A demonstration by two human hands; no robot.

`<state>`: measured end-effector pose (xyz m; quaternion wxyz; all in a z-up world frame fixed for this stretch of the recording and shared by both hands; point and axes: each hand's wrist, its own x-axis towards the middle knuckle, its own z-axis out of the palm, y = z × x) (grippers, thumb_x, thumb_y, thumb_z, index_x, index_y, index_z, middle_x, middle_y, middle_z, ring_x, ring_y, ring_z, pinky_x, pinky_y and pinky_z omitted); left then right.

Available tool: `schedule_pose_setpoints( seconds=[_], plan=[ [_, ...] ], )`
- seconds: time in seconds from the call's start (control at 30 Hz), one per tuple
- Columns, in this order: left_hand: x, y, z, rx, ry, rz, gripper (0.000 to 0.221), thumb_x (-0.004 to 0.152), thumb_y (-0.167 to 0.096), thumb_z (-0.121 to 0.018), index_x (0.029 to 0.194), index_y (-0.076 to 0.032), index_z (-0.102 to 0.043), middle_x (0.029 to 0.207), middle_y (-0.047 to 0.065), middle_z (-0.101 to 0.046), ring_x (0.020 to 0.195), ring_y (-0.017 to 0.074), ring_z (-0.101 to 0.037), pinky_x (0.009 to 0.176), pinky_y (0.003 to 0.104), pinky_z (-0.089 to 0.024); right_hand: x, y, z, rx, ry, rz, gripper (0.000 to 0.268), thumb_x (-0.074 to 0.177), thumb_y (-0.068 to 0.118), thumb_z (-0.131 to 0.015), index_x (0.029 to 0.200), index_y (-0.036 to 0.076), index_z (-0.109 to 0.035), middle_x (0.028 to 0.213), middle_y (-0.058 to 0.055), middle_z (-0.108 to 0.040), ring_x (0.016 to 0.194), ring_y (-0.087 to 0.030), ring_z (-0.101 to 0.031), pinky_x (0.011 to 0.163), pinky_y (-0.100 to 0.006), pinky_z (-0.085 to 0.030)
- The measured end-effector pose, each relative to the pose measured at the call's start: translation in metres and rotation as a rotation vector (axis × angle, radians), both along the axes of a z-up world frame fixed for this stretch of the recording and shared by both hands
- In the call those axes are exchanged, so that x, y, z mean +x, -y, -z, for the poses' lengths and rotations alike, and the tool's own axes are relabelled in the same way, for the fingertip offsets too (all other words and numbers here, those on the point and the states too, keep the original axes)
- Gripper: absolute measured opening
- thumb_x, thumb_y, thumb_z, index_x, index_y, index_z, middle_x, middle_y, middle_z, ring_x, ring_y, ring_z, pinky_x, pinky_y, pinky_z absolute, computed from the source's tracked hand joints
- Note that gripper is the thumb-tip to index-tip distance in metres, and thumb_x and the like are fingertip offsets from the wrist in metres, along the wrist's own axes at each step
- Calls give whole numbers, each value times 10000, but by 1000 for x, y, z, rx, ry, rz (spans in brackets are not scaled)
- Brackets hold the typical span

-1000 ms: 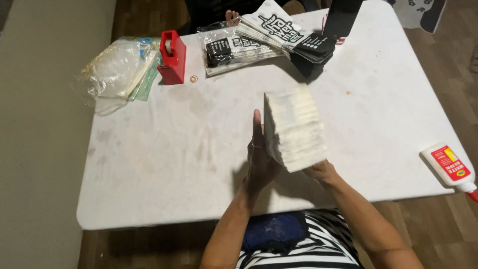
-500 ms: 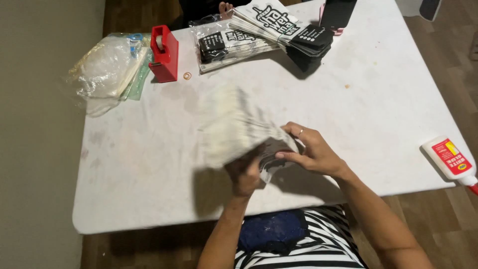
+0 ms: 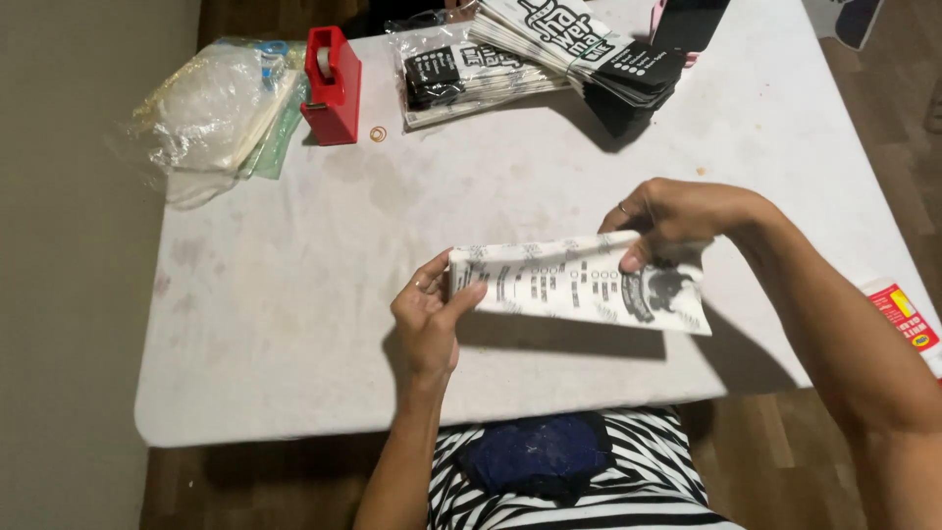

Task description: The person stacks several printed paper bags on a table, aligns them by hand, and then places the stack inside a clear plastic sleeve. They then fold the open end of the plastic sleeve and secure it with a piece of tape from a red dispenser.

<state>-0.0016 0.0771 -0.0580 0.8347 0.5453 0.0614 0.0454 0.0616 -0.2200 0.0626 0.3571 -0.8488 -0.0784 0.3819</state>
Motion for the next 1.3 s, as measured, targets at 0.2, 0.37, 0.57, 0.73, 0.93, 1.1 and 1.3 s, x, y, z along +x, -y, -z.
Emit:
schedule_pose_setpoints(
  seconds=[0.2, 0.37, 0.57, 0.73, 0.93, 1.1, 1.3],
  plan=[
    [31, 2, 9, 162, -200, 6, 646, 733, 10, -892, 1312, 82, -614, 1049, 213, -739, 981, 239, -721, 866, 352, -595, 51, 6, 66, 59, -34, -77, 306, 718, 94, -908, 1008, 8, -861, 741, -181, -820, 605, -260, -721, 629, -366, -600],
    [37, 5, -24, 1375, 617, -138, 559, 996, -330, -673, 1445, -30, -525, 1346, 166, -610, 1305, 376, -572, 1113, 471, -456, 59, 5, 70, -20, 16, -130, 376, 719, 106, -907, 1067, -17, -833, 810, -219, -815, 710, -331, -772, 711, -397, -610],
    [71, 5, 13, 1650, 617, 488, 533, 1101, -384, -269, 1575, -190, -414, 1574, 46, -496, 1480, 313, -410, 1247, 591, -120, 60, 6, 76, -242, 144, -126, 489, 708, 339, -919, 1095, 57, -819, 947, -198, -812, 930, -372, -761, 844, -456, -578],
    [71, 6, 19, 1648, 634, 508, 540, 1086, -336, -293, 1575, -152, -425, 1556, 93, -515, 1448, 362, -447, 1232, 574, -202, 22, -13, 85, -319, 942, -273, 592, 749, 339, -850, 1238, 36, -710, 1301, -187, -652, 1204, -409, -612, 1028, -530, -484],
    [73, 10, 19, 1707, 672, 501, 497, 1065, -316, -353, 1445, -67, -556, 1522, 116, -543, 1422, 374, -470, 1223, 552, -241, -9, -82, 143, -339, 1064, -304, 826, 1047, 646, -261, 1587, 24, -315, 1594, -246, -361, 1518, -394, -273, 1247, -587, -108],
    [80, 12, 17, 1693, 641, 520, 524, 1078, -322, -324, 1518, -95, -495, 1523, 115, -543, 1417, 364, -481, 1214, 572, -250, -13, -78, 134, -452, 915, -302, 886, 1046, 679, -237, 1622, 6, -194, 1681, -233, -205, 1569, -390, -128, 1264, -546, -22],
    [80, 12, 27, 1595, 611, 493, 547, 1089, -342, -292, 1552, -106, -464, 1529, 135, -542, 1422, 353, -489, 1217, 567, -247, -27, -32, 130, -554, 749, -209, 975, 984, 765, -270, 1615, 25, -202, 1696, -222, -149, 1572, -375, -82, 1260, -535, 4]
  ],
)
